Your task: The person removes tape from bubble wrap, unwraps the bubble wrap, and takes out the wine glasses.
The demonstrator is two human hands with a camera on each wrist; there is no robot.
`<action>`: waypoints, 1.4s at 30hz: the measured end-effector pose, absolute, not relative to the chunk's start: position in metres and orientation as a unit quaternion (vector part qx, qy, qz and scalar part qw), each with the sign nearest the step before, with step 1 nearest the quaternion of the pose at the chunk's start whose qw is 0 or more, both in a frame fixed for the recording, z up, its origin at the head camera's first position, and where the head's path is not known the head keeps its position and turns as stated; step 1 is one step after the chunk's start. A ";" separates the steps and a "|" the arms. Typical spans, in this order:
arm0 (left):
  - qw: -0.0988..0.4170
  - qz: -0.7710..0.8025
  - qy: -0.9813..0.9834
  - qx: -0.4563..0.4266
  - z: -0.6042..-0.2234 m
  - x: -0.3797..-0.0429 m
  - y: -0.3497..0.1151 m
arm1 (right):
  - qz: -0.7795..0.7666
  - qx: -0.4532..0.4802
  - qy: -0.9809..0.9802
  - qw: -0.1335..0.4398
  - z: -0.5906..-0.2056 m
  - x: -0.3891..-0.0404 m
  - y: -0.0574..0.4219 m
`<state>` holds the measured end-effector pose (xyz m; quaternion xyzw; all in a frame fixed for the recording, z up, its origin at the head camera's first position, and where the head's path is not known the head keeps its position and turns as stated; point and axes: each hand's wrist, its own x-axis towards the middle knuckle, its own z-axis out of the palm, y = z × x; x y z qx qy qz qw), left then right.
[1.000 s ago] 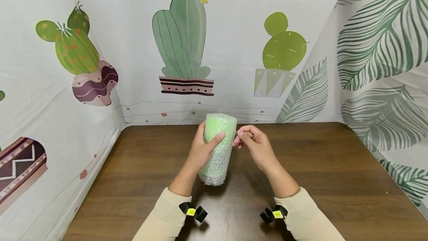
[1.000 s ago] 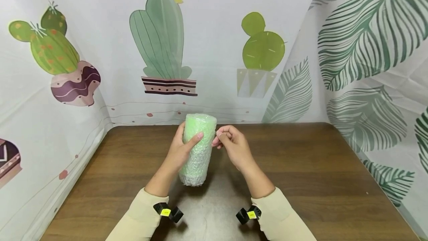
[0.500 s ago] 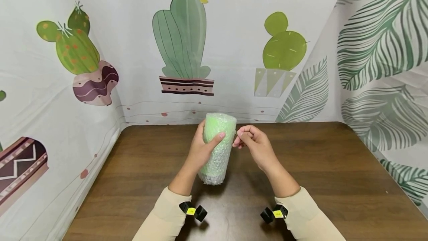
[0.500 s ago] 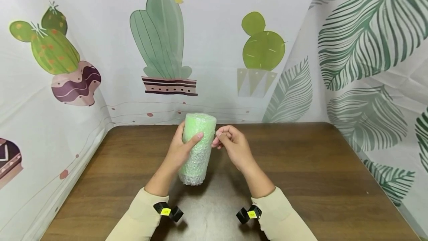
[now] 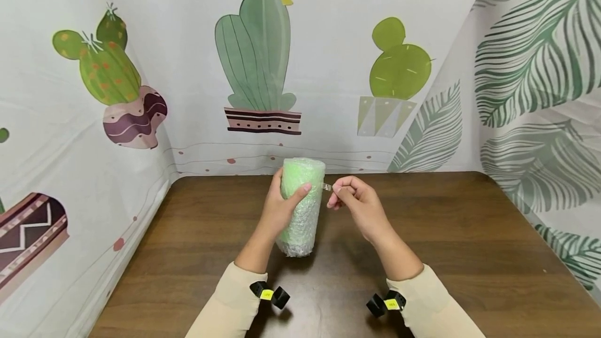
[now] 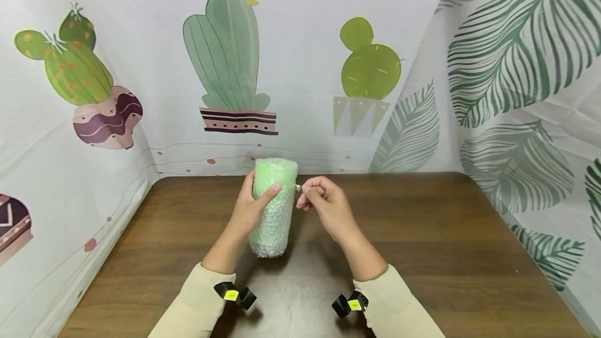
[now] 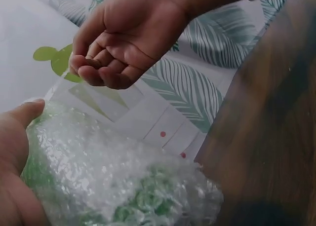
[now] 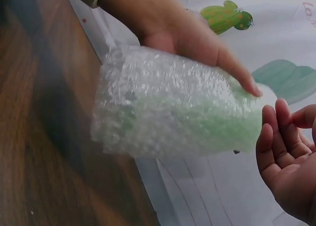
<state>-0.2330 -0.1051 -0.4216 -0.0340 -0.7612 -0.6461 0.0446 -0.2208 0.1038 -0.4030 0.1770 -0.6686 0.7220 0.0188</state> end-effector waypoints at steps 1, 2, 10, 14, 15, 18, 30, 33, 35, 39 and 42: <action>0.041 -0.648 -0.760 -0.034 -0.421 -0.233 -0.105 | 0.724 0.178 -0.666 0.020 -0.403 -0.221 0.104; 0.039 -0.648 -0.760 -0.035 -0.421 -0.233 -0.106 | 0.727 0.179 -0.662 0.022 -0.403 -0.221 0.104; 0.037 -0.652 -0.757 -0.032 -0.420 -0.235 -0.106 | 0.732 0.188 -0.655 0.015 -0.402 -0.223 0.106; 0.036 -0.658 -0.752 -0.032 -0.420 -0.235 -0.105 | 0.729 0.199 -0.655 0.005 -0.401 -0.224 0.106; 0.036 -0.658 -0.751 -0.033 -0.420 -0.235 -0.105 | 0.728 0.203 -0.655 0.004 -0.401 -0.224 0.106; 0.035 -0.658 -0.751 -0.033 -0.420 -0.235 -0.104 | 0.728 0.213 -0.652 0.004 -0.402 -0.225 0.106; 0.023 -0.659 -0.750 -0.042 -0.421 -0.235 -0.101 | 0.714 0.216 -0.666 0.005 -0.404 -0.226 0.104; 0.020 -0.657 -0.752 -0.046 -0.421 -0.235 -0.100 | 0.709 0.210 -0.673 0.016 -0.405 -0.227 0.104; 0.018 -0.657 -0.752 -0.049 -0.422 -0.235 -0.100 | 0.706 0.209 -0.677 0.018 -0.406 -0.227 0.105; 0.011 -0.654 -0.754 -0.052 -0.425 -0.234 -0.098 | 0.703 0.205 -0.681 0.013 -0.408 -0.225 0.105; 0.008 -0.650 -0.758 -0.049 -0.426 -0.232 -0.097 | 0.699 0.210 -0.684 0.004 -0.409 -0.223 0.105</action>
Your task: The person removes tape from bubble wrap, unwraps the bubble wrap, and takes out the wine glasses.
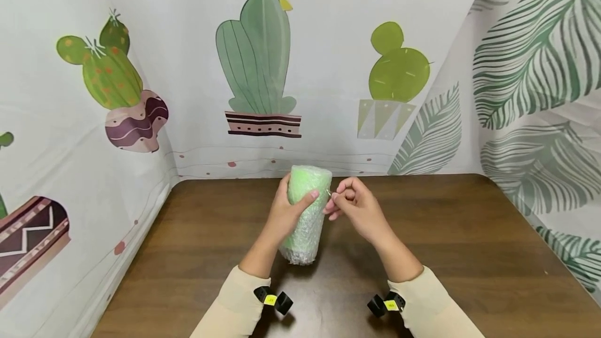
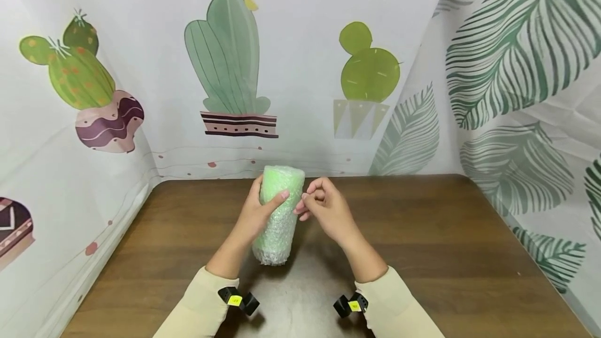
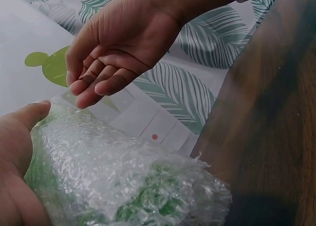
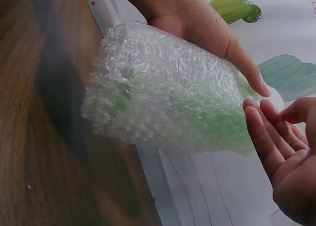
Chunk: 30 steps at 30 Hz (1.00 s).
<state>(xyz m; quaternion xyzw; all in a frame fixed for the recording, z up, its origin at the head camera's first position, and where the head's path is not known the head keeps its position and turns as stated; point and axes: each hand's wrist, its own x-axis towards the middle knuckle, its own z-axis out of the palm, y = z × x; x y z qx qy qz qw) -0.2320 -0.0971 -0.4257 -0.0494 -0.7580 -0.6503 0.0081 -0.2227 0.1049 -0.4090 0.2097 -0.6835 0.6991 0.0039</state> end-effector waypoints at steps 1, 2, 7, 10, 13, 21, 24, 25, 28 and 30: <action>0.008 -0.649 -0.759 -0.049 -0.426 -0.231 -0.097 | 0.698 0.212 -0.684 0.002 -0.409 -0.222 0.105; 0.009 -0.648 -0.760 -0.048 -0.427 -0.231 -0.096 | 0.695 0.216 -0.685 0.002 -0.409 -0.222 0.105; 0.013 -0.646 -0.762 -0.048 -0.427 -0.232 -0.097 | 0.673 0.229 -0.703 0.017 -0.408 -0.221 0.105; 0.013 -0.648 -0.760 -0.048 -0.426 -0.233 -0.097 | 0.651 0.220 -0.726 0.020 -0.406 -0.221 0.107; 0.013 -0.649 -0.759 -0.047 -0.425 -0.233 -0.097 | 0.628 0.201 -0.751 0.034 -0.405 -0.222 0.108; 0.009 -0.646 -0.762 -0.043 -0.427 -0.232 -0.097 | 0.615 0.187 -0.761 0.083 -0.406 -0.221 0.109; 0.005 -0.645 -0.763 -0.044 -0.428 -0.231 -0.095 | 0.624 0.193 -0.754 0.069 -0.407 -0.220 0.109; 0.004 -0.645 -0.763 -0.045 -0.428 -0.231 -0.095 | 0.625 0.195 -0.753 0.066 -0.407 -0.220 0.108; 0.000 -0.644 -0.764 -0.042 -0.428 -0.230 -0.094 | 0.623 0.199 -0.754 0.064 -0.408 -0.220 0.108; -0.003 -0.645 -0.763 -0.039 -0.428 -0.229 -0.094 | 0.620 0.199 -0.756 0.064 -0.408 -0.220 0.107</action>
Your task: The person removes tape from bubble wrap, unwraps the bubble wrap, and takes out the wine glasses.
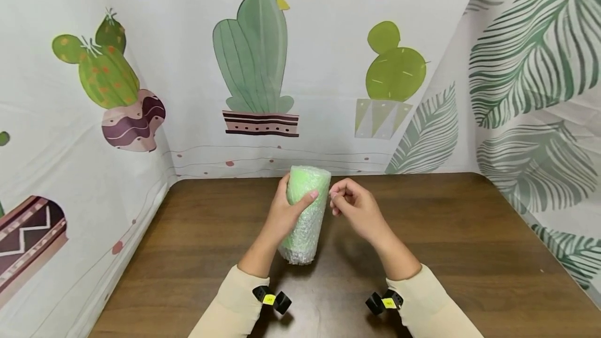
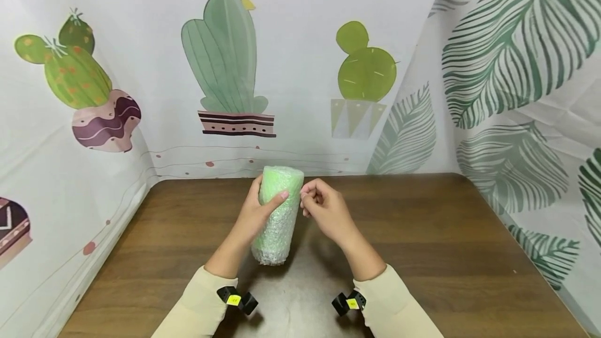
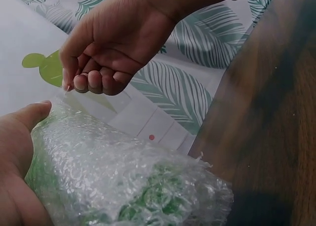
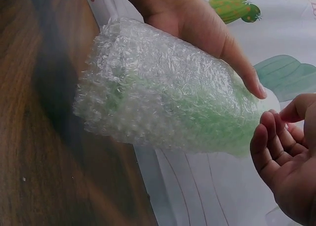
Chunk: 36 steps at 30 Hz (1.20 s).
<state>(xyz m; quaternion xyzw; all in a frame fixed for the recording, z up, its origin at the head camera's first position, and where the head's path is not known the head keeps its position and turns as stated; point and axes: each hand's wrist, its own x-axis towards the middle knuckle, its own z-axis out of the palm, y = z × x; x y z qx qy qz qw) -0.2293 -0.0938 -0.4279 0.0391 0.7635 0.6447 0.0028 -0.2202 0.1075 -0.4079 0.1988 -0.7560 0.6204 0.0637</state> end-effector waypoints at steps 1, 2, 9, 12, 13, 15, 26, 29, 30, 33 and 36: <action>0.004 0.644 0.764 0.038 -0.428 -0.229 -0.094 | 0.619 0.198 -0.757 0.064 -0.408 -0.220 0.107; 0.005 0.644 0.764 0.036 -0.428 -0.229 -0.095 | 0.618 0.197 -0.758 0.064 -0.407 -0.220 0.107; 0.008 0.643 0.765 0.037 -0.426 -0.229 -0.095 | 0.616 0.185 -0.762 0.075 -0.405 -0.221 0.106; 0.010 0.644 0.764 0.040 -0.425 -0.230 -0.094 | 0.614 0.177 -0.765 0.081 -0.406 -0.221 0.106; 0.011 0.644 0.764 0.041 -0.425 -0.229 -0.094 | 0.614 0.175 -0.765 0.083 -0.406 -0.221 0.105; 0.013 0.645 0.763 0.042 -0.425 -0.228 -0.093 | 0.614 0.170 -0.766 0.084 -0.407 -0.221 0.105; 0.011 0.640 0.767 0.040 -0.426 -0.228 -0.093 | 0.625 0.187 -0.756 0.061 -0.406 -0.220 0.106; 0.011 0.643 0.765 0.040 -0.426 -0.228 -0.093 | 0.625 0.186 -0.756 0.053 -0.406 -0.220 0.107; 0.010 0.643 0.765 0.039 -0.426 -0.228 -0.093 | 0.622 0.185 -0.759 0.053 -0.406 -0.219 0.108; 0.007 0.646 0.762 0.040 -0.427 -0.228 -0.094 | 0.617 0.187 -0.763 0.053 -0.407 -0.220 0.108; 0.005 0.649 0.760 0.040 -0.427 -0.228 -0.094 | 0.624 0.197 -0.755 0.042 -0.407 -0.220 0.107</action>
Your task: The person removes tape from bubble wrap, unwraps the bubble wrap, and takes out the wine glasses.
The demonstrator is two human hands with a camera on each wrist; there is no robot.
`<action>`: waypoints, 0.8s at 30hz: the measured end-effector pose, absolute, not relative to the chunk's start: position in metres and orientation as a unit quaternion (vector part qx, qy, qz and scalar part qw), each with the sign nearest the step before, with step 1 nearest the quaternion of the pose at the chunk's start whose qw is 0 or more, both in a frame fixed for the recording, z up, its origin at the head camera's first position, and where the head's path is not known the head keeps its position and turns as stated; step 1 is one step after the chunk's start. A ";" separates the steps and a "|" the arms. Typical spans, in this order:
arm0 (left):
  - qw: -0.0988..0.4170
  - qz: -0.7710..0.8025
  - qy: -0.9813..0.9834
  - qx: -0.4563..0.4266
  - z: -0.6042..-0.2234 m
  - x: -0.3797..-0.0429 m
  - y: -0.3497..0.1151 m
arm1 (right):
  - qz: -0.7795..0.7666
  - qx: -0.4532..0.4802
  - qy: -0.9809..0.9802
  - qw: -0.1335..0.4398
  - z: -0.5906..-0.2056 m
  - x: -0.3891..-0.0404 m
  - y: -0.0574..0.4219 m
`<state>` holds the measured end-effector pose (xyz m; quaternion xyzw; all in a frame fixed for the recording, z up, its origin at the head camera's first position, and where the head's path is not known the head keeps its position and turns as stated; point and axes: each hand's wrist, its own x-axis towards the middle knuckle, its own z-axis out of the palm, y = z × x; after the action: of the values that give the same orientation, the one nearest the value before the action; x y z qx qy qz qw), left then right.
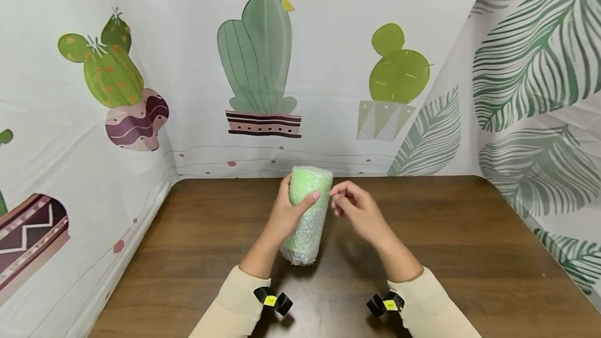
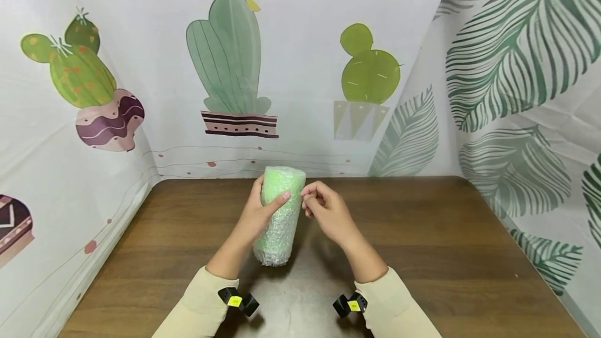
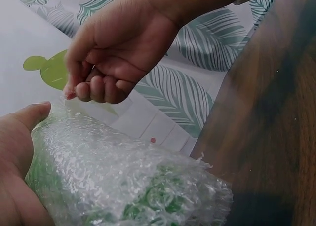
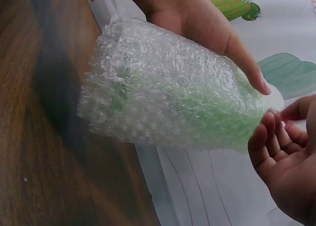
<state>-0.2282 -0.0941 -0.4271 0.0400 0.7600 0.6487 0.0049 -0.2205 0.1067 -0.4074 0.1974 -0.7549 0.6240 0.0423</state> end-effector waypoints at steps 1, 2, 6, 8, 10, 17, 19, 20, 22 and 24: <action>0.007 0.650 0.759 0.042 -0.427 -0.229 -0.094 | 0.627 0.200 -0.752 0.039 -0.408 -0.221 0.107; 0.009 0.651 0.758 0.044 -0.427 -0.229 -0.093 | 0.628 0.201 -0.750 0.038 -0.408 -0.221 0.107; 0.012 0.652 0.756 0.053 -0.427 -0.228 -0.092 | 0.618 0.195 -0.760 0.052 -0.410 -0.221 0.106; 0.011 0.651 0.757 0.059 -0.428 -0.228 -0.091 | 0.618 0.191 -0.760 0.059 -0.410 -0.222 0.106; 0.007 0.650 0.757 0.062 -0.428 -0.228 -0.090 | 0.626 0.191 -0.753 0.061 -0.410 -0.221 0.106; -0.002 0.646 0.761 0.066 -0.429 -0.227 -0.090 | 0.635 0.213 -0.741 0.046 -0.407 -0.220 0.106; 0.002 0.644 0.763 0.063 -0.429 -0.226 -0.090 | 0.632 0.222 -0.741 0.042 -0.408 -0.220 0.105; 0.004 0.643 0.764 0.061 -0.429 -0.226 -0.090 | 0.631 0.225 -0.741 0.041 -0.408 -0.220 0.105; 0.011 0.645 0.762 0.062 -0.428 -0.226 -0.090 | 0.627 0.232 -0.742 0.040 -0.409 -0.220 0.105; 0.019 0.648 0.759 0.065 -0.427 -0.226 -0.090 | 0.622 0.236 -0.745 0.045 -0.409 -0.221 0.106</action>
<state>-0.2264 -0.0899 -0.4273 0.0650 0.7590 0.6475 0.0194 -0.2210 0.1059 -0.4094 0.2356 -0.7454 0.6220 0.0447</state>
